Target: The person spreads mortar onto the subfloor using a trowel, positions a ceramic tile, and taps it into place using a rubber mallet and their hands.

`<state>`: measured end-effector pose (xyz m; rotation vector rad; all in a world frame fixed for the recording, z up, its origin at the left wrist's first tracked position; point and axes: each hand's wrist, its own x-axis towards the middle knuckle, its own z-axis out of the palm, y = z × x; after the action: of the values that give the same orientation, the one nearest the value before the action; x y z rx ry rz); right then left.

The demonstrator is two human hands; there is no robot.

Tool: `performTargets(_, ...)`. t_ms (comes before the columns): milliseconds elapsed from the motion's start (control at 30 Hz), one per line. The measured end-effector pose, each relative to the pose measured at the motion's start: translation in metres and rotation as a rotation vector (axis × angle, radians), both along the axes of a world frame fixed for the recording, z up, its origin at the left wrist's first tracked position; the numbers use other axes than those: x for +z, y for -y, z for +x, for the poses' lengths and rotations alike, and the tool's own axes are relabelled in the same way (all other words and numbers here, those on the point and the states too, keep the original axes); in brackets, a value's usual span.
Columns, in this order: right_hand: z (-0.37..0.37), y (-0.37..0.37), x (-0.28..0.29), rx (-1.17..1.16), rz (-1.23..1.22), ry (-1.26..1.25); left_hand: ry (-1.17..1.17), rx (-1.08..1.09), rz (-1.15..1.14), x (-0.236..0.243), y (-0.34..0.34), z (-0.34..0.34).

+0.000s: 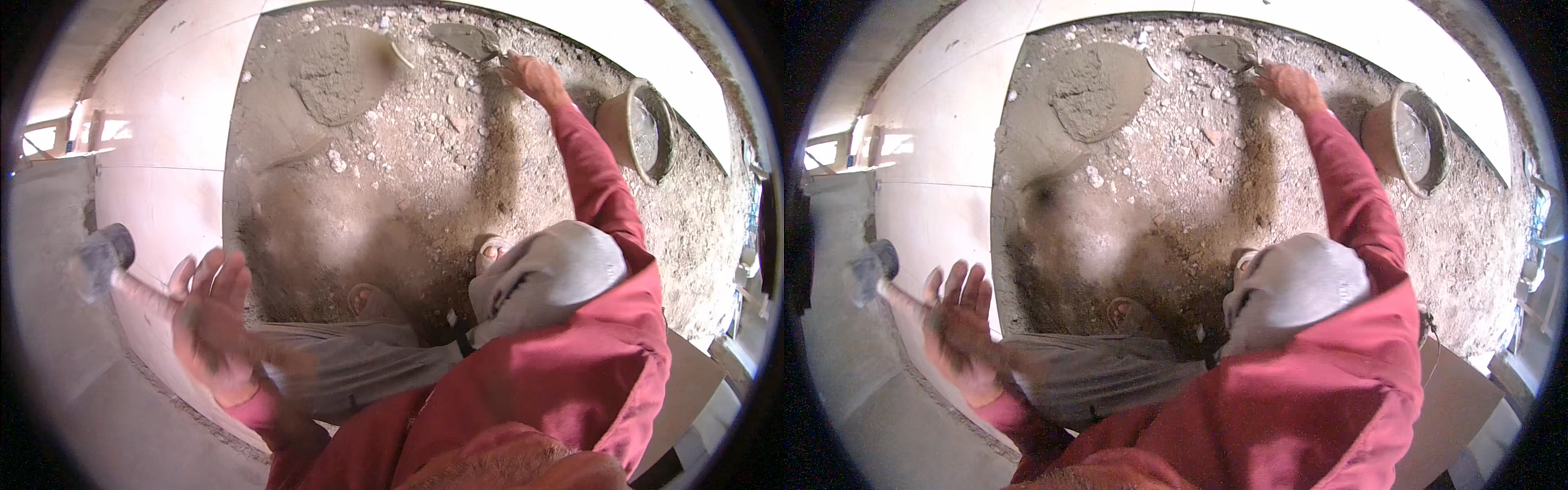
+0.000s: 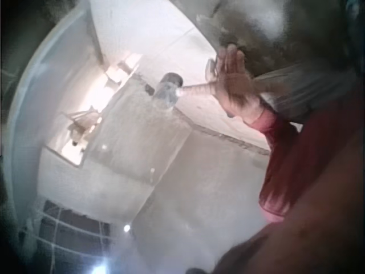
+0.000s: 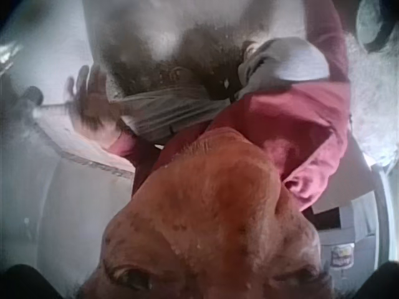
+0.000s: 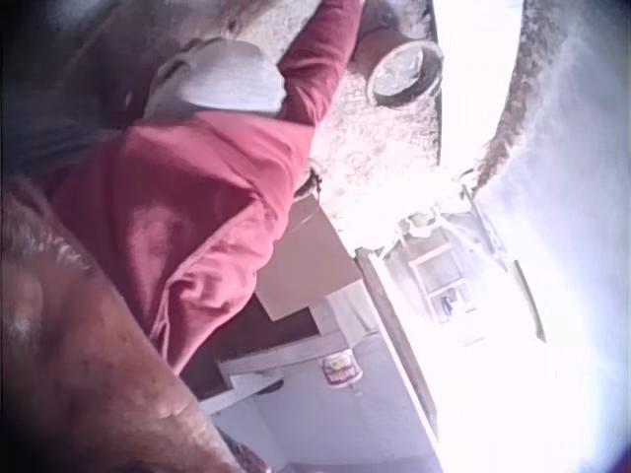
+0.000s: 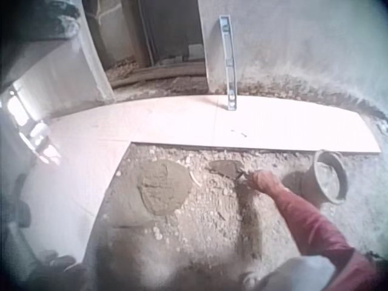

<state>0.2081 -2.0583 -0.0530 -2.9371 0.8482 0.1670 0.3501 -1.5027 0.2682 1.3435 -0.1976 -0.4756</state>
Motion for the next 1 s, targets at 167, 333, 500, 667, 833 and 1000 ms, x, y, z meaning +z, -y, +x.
performTargets(167, -0.006, 0.012, -0.026, -0.185, 0.228, 0.301, -0.008, 0.082, 0.162, -0.029, 0.009, 0.025)
performTargets(333, -0.045, -0.019, 0.007, -0.261, 0.463, 0.293, -0.099, 0.022, -0.003, -0.036, 0.015, 0.041)
performTargets(500, -0.079, -0.050, 0.059, -0.455, 0.665, 0.352, -0.313, -0.225, -0.415, -0.056, 0.022, 0.063)
performTargets(667, -0.053, -0.084, 0.099, -0.168, 0.488, 0.426, -0.408, -0.153, -0.422, -0.045, 0.046, 0.056)
performTargets(833, -0.022, -0.086, 0.086, 0.000, 0.196, 0.239, -0.280, -0.174, -0.400, -0.043, 0.057, 0.045)
performTargets(1000, 0.032, -0.143, 0.101, 0.160, 0.031, 0.306, -0.433, -0.231, -0.493, -0.035, 0.058, 0.042)
